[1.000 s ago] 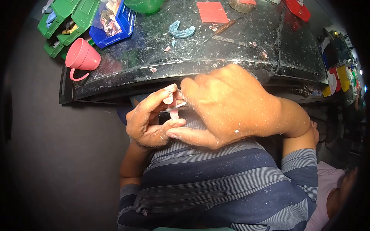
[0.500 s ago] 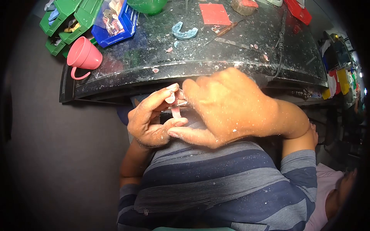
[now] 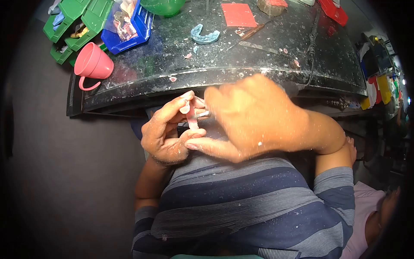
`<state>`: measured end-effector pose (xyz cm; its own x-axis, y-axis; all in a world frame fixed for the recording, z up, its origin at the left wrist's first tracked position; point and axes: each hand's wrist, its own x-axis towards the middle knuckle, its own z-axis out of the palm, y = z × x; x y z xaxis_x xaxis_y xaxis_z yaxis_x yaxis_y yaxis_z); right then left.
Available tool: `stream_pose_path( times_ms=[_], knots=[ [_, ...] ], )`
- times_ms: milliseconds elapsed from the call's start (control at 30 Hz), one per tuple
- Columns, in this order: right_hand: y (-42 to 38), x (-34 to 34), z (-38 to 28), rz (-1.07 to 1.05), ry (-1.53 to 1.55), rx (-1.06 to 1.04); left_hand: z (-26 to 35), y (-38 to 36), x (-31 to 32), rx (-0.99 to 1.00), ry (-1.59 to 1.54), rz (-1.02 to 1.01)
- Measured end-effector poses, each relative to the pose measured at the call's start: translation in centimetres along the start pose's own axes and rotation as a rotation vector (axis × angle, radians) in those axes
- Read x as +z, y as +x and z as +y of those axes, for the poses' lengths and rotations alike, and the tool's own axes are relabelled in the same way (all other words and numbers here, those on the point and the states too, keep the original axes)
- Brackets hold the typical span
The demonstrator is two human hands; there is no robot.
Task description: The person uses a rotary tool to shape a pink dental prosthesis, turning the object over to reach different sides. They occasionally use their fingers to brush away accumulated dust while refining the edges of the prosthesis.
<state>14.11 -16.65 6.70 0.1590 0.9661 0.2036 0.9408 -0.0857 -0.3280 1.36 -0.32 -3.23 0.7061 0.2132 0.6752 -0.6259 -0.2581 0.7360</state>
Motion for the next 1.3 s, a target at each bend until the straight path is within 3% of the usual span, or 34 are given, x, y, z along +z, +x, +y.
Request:
stream_pose_path(
  times_ms=[300,500,600,733,933,1033,1133,1300],
  knots=[
    [0.0,-1.2,0.3,0.087,-0.05,-0.029,0.7,0.3,0.5,-0.092,-0.215,-0.012],
    [0.1,-0.6,0.2,0.053,-0.126,-0.016,1.1,-0.2,0.1,-0.13,-0.087,-0.078],
    [-0.1,-0.4,-0.2,0.0,-0.168,-0.007,1.0,-0.4,0.2,-0.172,-0.111,0.0],
    [0.4,-0.6,-0.1,-0.02,-0.138,0.015,0.9,0.0,0.1,-0.085,-0.038,-0.055],
    [0.3,-0.7,0.3,0.057,-0.019,-0.055,1.3,-0.4,-0.4,-0.244,-0.272,-0.032],
    [0.7,-0.7,0.9,0.147,-0.086,-0.044,1.6,0.7,0.2,-0.184,-0.476,-0.022],
    [0.5,-0.7,0.9,0.014,-0.052,-0.02,2.1,0.8,0.0,-0.252,-0.469,-0.02],
    [0.9,-0.4,1.0,0.148,-0.091,-0.021,1.2,0.4,-0.1,-0.24,-0.524,-0.021]
  ],
)
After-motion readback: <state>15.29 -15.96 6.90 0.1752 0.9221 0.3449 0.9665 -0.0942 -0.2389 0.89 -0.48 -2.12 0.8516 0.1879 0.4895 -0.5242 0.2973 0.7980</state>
